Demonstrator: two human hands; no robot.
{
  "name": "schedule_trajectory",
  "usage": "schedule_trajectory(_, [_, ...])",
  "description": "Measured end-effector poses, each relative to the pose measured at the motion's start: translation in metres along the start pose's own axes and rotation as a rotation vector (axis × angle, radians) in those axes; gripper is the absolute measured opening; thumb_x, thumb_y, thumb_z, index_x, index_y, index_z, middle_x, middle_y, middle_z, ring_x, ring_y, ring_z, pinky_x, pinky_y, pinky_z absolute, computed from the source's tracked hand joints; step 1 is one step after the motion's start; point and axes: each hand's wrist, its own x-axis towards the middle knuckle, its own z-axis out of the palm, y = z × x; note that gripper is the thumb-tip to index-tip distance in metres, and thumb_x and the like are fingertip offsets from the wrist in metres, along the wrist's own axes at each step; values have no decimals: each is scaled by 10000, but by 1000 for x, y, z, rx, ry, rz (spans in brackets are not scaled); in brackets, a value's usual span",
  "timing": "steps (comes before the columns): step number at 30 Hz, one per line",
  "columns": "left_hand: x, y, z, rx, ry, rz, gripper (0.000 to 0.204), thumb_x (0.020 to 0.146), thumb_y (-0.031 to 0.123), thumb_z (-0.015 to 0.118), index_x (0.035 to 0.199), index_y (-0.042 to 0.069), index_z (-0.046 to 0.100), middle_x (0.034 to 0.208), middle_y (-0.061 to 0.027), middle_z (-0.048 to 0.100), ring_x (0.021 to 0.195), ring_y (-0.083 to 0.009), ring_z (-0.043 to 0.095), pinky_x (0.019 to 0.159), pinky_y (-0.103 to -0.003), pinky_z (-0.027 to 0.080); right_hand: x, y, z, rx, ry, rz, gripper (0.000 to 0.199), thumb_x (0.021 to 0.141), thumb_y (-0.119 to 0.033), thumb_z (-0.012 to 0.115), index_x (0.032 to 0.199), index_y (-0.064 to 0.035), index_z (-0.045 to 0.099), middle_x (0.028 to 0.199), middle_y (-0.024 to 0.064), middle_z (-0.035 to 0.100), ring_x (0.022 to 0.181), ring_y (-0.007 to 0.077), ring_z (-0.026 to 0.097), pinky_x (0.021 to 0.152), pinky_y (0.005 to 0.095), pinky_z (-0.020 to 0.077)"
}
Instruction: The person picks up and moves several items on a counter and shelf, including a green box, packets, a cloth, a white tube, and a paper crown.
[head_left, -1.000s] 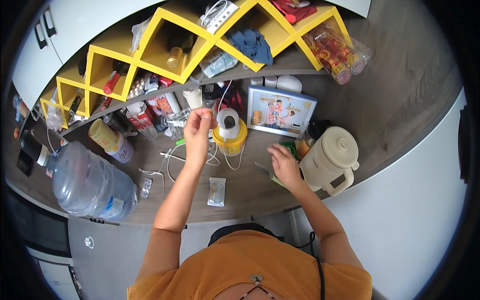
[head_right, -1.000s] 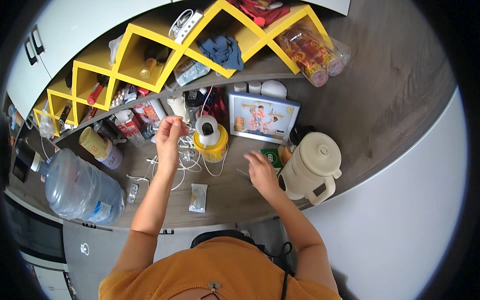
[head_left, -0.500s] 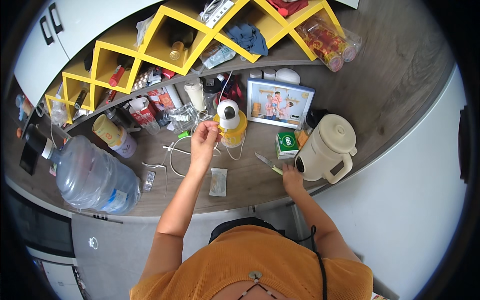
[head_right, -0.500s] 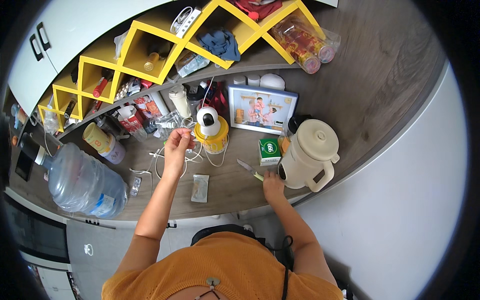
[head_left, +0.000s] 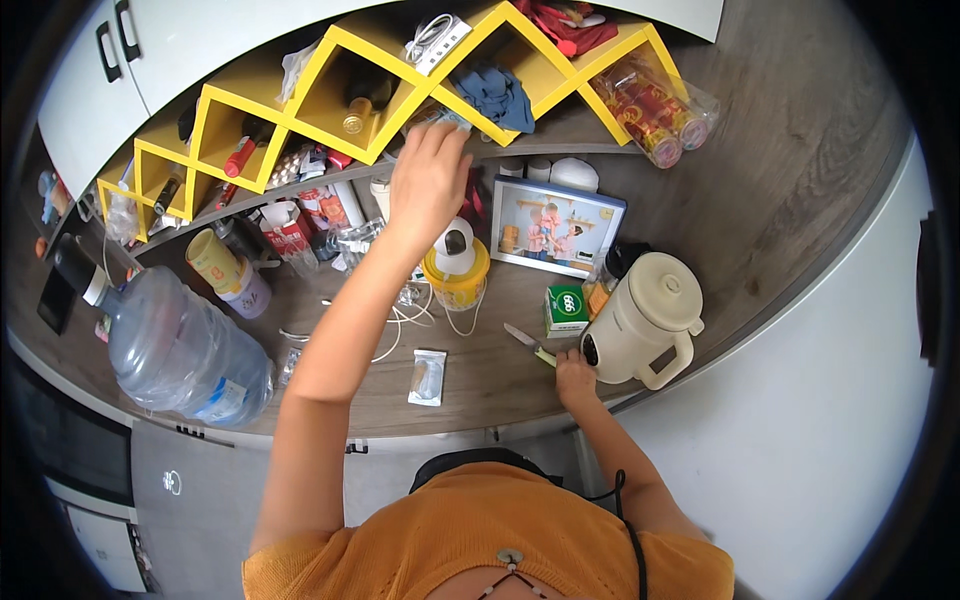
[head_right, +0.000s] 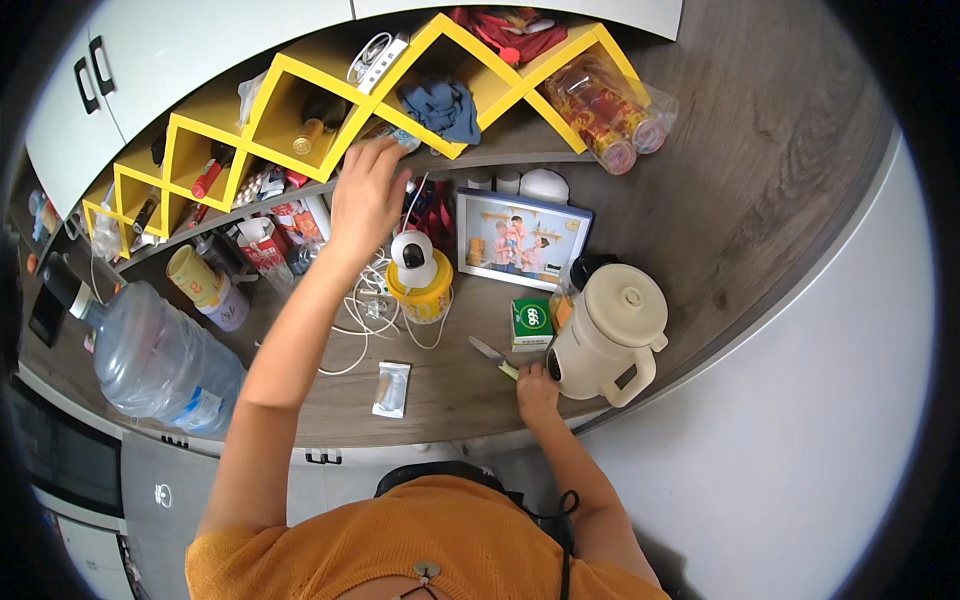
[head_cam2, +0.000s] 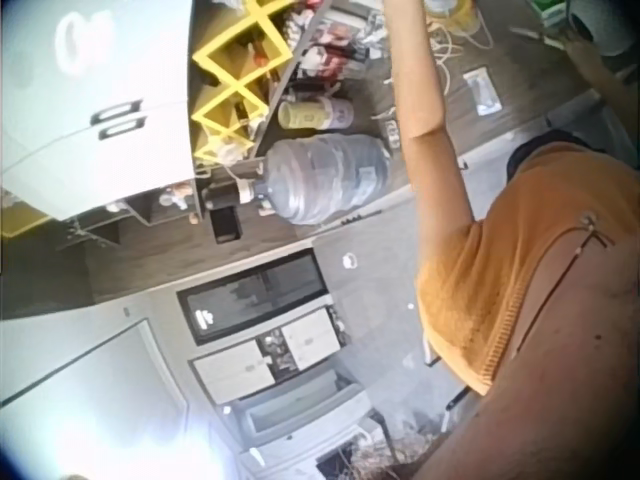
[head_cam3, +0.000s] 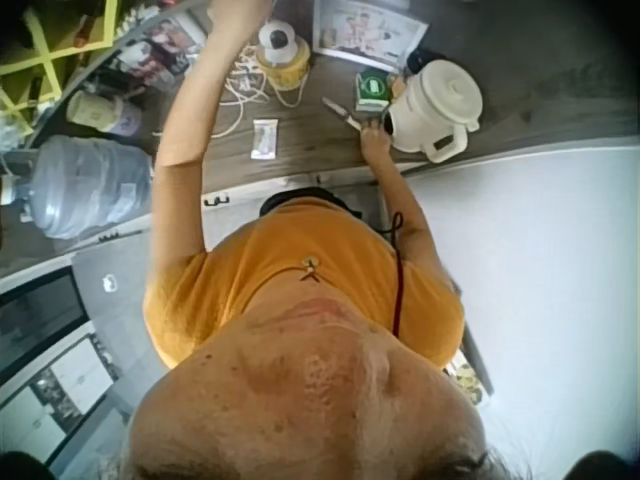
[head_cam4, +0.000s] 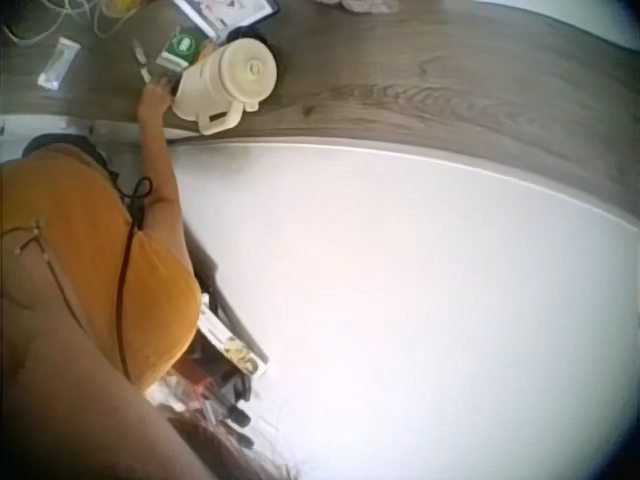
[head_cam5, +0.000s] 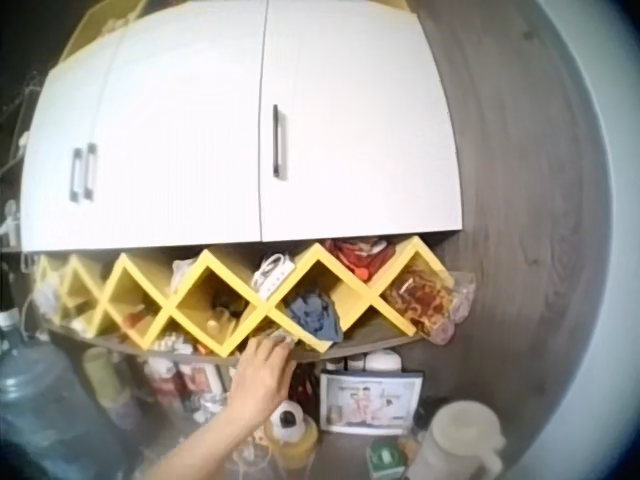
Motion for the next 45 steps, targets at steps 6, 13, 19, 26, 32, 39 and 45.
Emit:
schedule_trajectory(6, [54,-21,50,301,-31,254,216,607,34,559,822,14,543,889,-126,534,911,-276,509,737,-332,449,-1,9,-24,381,-71,75,93,792,-55,462,857,-21,520,845,174,530,741,347,571,653,418,480])
schedule_trajectory(13, [83,-13,71,535,-316,-30,389,675,117,602,1018,-18,478,881,-139,580,860,-277,557,718,-356,465,-2,13,-55,1239,-308,419,188,901,-162,396,1001,-40,499,689,53,560,527,128,506,464,279,413])
schedule_trajectory(19, [81,-17,76,454,-268,-33,214,651,205,646,792,49,604,834,-111,591,843,-287,560,725,-368,463,0,18,-94,1480,-269,433,229,910,-201,431,1066,-47,497,646,-12,487,482,37,392,423,187,317])
schedule_trajectory(26, [40,38,62,-217,128,-378,333,682,245,626,911,6,589,852,-179,589,777,-350,575,690,-396,462,5,17,-160,1699,-131,501,295,904,-156,453,1173,-36,432,637,-7,468,473,22,343,401,168,264])
schedule_trajectory(32, [42,60,91,-327,27,-385,320,661,177,695,892,-13,580,823,-196,593,762,-360,571,681,-395,460,40,12,-199,1664,261,327,329,895,-96,433,1218,-41,404,646,-26,447,494,13,341,416,166,272])
schedule_trajectory(39, [28,57,122,-310,-210,-191,249,711,75,634,941,-11,593,867,-200,583,815,-372,550,719,-397,440,75,20,-230,1569,443,247,332,898,-91,413,1228,-58,414,646,-32,435,502,16,338,434,167,268])
schedule_trajectory(45, [37,49,129,-289,-188,-7,173,712,34,598,884,21,599,867,-158,573,814,-347,555,709,-402,443,110,35,-239,1104,497,220,307,863,-115,468,1162,-48,488,836,98,591,685,146,533,654,276,430])
